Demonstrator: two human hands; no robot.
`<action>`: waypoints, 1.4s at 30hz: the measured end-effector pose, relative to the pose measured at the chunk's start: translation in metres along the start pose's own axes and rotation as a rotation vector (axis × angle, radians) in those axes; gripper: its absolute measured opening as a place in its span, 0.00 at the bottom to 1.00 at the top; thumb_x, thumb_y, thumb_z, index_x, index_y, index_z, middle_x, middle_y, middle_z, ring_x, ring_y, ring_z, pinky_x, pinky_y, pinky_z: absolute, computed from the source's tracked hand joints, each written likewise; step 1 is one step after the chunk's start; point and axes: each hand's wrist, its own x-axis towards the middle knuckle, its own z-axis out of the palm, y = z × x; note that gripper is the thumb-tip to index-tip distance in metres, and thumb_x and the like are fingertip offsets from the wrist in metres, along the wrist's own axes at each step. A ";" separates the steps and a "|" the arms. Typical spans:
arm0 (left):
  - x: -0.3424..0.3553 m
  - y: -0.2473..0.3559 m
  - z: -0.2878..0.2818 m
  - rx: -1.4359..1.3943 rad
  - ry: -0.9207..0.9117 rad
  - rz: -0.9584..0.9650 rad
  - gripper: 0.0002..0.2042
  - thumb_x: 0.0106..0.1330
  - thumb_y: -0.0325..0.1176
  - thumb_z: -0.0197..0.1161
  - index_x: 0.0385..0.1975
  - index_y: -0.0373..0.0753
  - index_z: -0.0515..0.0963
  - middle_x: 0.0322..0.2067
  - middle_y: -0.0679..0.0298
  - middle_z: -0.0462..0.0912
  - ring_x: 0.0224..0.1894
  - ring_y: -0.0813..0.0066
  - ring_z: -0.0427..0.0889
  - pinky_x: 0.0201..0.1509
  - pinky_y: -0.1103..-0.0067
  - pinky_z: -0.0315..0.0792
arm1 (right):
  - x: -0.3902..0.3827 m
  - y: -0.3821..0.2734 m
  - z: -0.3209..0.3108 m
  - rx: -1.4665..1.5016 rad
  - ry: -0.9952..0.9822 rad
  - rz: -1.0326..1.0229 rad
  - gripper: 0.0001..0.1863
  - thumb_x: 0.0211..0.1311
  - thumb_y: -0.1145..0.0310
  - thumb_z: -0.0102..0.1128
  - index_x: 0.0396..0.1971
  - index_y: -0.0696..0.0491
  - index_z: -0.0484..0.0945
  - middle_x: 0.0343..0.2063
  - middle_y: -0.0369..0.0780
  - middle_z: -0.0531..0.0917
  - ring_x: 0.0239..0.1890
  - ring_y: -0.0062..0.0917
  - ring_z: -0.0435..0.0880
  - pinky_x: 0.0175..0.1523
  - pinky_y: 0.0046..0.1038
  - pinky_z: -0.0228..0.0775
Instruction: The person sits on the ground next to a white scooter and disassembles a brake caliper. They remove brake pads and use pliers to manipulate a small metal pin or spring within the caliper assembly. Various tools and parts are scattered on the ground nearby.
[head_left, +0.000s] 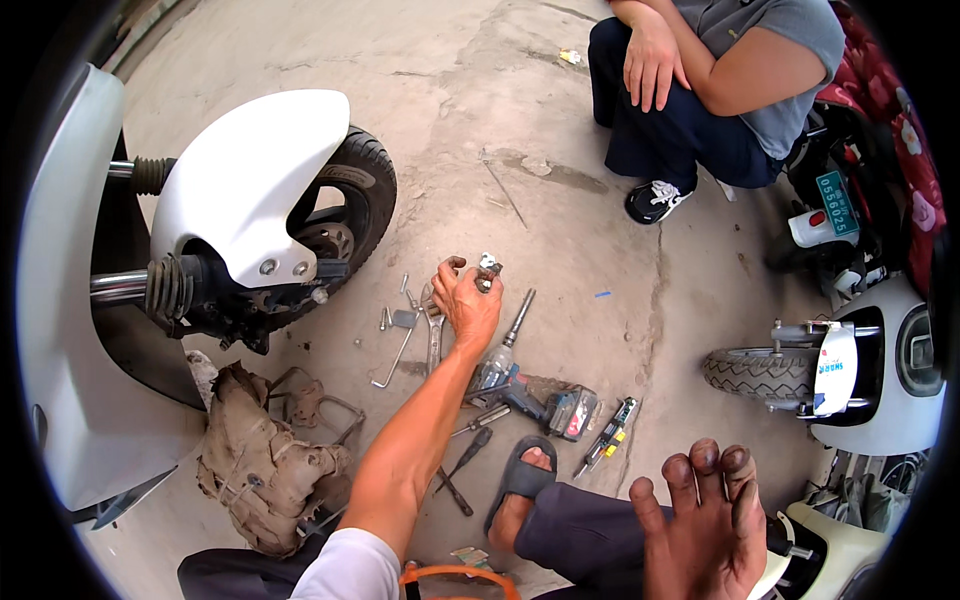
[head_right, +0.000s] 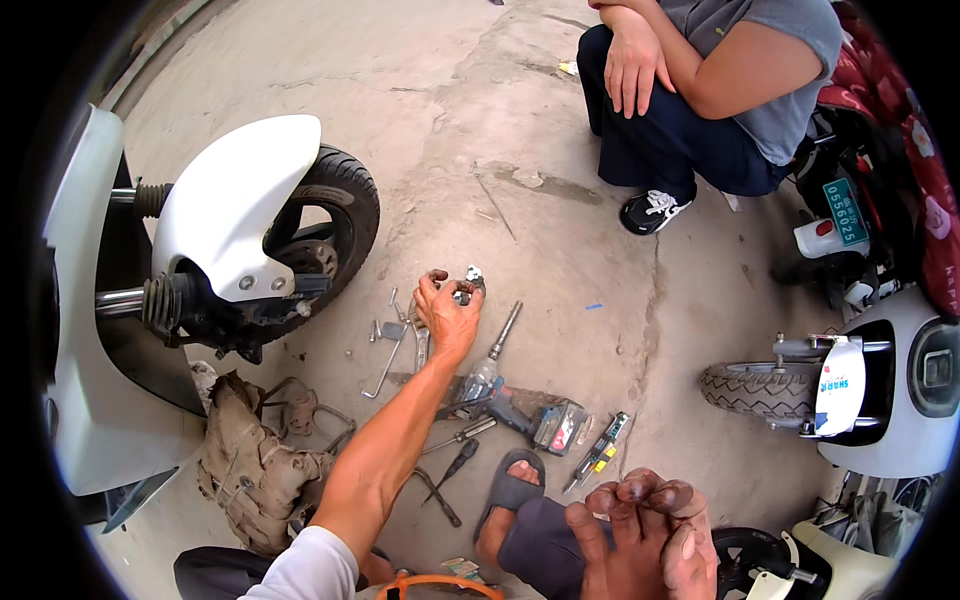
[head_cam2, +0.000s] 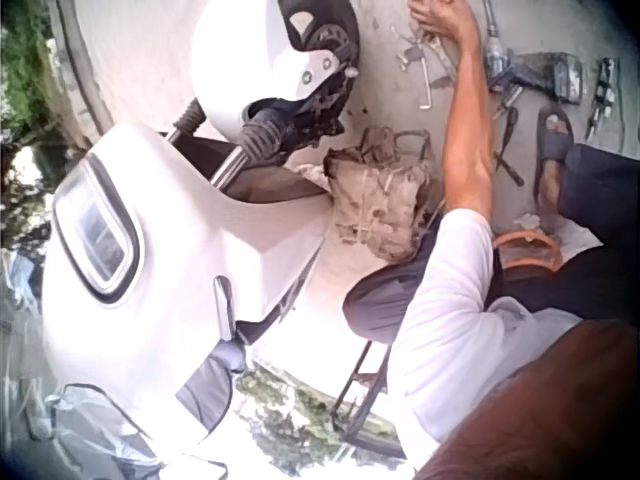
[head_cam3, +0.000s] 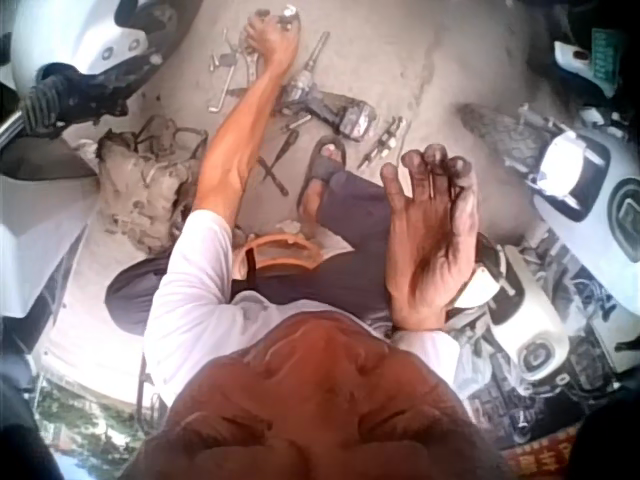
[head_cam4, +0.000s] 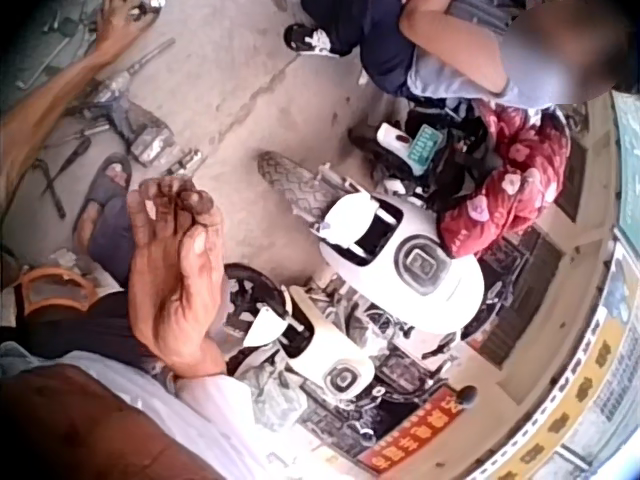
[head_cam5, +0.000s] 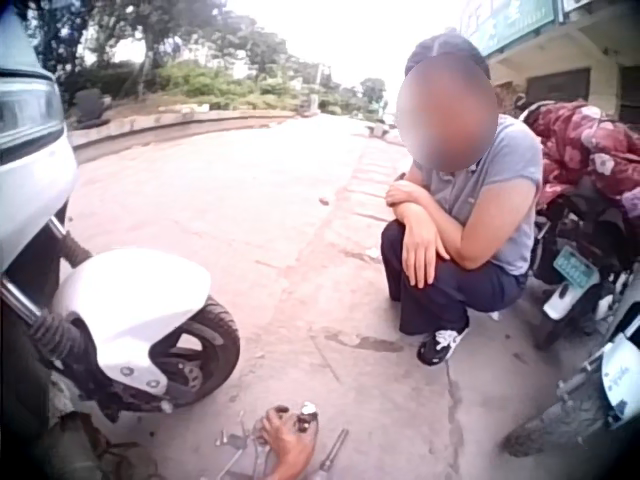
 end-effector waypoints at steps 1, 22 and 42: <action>-0.005 0.008 -0.013 -0.092 -0.003 0.081 0.08 0.52 0.38 0.73 0.29 0.43 0.85 0.52 0.60 0.69 0.58 0.55 0.65 0.63 0.59 0.60 | -0.001 0.000 0.000 -0.042 -0.020 -0.019 0.16 0.75 0.59 0.54 0.56 0.49 0.73 0.60 0.41 0.74 0.64 0.36 0.71 0.70 0.48 0.61; -0.099 0.118 -0.375 -1.170 -0.492 0.211 0.09 0.54 0.25 0.77 0.33 0.36 0.83 0.59 0.57 0.67 0.65 0.64 0.64 0.68 0.67 0.59 | -0.015 0.041 0.041 -0.743 -0.527 -0.789 0.14 0.58 0.69 0.71 0.42 0.58 0.84 0.52 0.46 0.76 0.58 0.37 0.76 0.63 0.35 0.67; -0.143 0.102 -0.440 -0.791 -0.265 0.475 0.35 0.48 0.38 0.83 0.56 0.35 0.73 0.59 0.57 0.64 0.64 0.67 0.65 0.69 0.70 0.59 | -0.026 0.075 0.058 0.166 -0.890 0.306 0.18 0.68 0.67 0.61 0.54 0.57 0.77 0.55 0.38 0.79 0.58 0.26 0.76 0.65 0.38 0.66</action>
